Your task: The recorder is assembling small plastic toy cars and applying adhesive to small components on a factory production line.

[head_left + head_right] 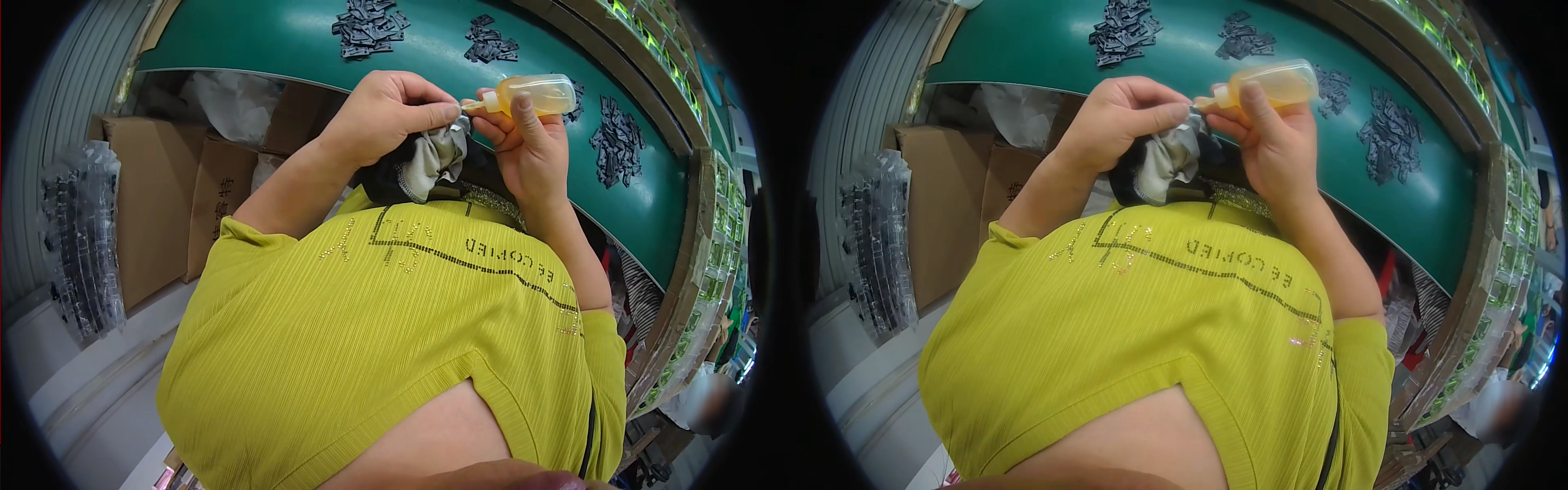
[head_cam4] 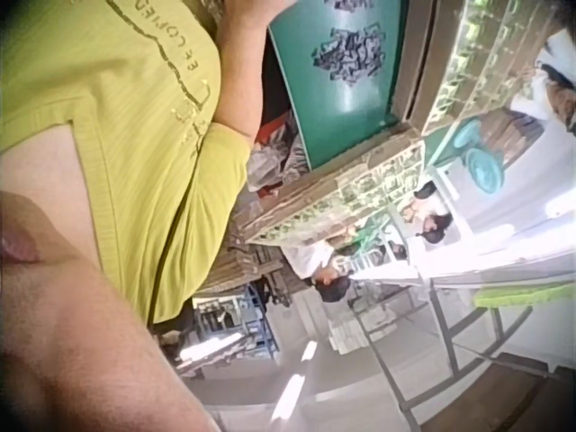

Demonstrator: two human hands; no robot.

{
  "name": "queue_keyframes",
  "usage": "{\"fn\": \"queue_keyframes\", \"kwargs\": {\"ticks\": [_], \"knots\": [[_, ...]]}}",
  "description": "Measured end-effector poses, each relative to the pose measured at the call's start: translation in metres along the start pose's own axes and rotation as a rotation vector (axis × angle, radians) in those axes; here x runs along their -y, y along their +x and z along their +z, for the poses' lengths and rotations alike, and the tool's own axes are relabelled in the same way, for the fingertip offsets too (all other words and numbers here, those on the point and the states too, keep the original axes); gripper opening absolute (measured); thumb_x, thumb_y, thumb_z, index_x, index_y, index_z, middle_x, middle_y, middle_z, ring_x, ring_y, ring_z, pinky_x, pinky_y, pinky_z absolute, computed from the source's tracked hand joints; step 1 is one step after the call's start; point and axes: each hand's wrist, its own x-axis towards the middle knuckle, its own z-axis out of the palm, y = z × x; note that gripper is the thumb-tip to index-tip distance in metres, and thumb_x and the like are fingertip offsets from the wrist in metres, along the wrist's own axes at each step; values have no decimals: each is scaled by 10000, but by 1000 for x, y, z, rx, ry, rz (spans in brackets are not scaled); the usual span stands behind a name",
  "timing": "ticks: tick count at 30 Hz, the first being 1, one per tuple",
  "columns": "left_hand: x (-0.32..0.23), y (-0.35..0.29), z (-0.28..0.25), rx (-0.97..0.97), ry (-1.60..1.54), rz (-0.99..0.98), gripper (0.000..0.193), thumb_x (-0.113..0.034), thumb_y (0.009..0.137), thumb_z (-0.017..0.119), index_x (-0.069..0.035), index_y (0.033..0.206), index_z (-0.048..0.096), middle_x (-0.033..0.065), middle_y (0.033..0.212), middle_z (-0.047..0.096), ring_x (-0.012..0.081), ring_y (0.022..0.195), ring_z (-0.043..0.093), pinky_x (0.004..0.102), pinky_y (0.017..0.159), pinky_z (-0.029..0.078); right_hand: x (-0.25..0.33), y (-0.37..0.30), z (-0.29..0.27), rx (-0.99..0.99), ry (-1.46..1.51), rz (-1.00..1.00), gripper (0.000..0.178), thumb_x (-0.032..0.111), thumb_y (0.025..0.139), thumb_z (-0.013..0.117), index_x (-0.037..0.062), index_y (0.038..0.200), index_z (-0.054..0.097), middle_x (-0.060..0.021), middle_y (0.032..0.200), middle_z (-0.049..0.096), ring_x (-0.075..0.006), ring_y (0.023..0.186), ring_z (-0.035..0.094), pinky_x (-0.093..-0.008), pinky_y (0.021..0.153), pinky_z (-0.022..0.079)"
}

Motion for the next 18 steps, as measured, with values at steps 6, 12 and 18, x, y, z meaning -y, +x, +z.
{"fn": "queue_keyframes", "kwargs": {"ticks": [6, 12, 18], "knots": [[-3, -7, 10, -105, 601, 396, 102, -67, 789, 688, 21, 836, 667, 60, 749, 653, 85, 652, 585, 217, 587, 459, 0, -7, 3, -21, -13, -26, 232, 188, 931, 557, 5, 1069, 518, -156, 983, 628, -278, 904, 657, -315, 726, 573], [-8, -13, -10, -195, 604, 506, 61, -43, 791, 679, 15, 809, 668, 42, 724, 642, 69, 635, 566, 218, 572, 453, 25, 5, -25, -162, 94, -152, 282, 275, 936, 538, 15, 1044, 534, -171, 994, 628, -315, 921, 652, -336, 755, 575], [-77, -8, -92, -854, 813, 844, 101, -138, 805, 706, -39, 824, 709, 54, 740, 683, 102, 654, 610, 235, 594, 471, 36, 2, -24, -133, 192, -79, 320, 305, 940, 527, 10, 1066, 517, -188, 987, 624, -312, 927, 651, -332, 764, 571]]}}
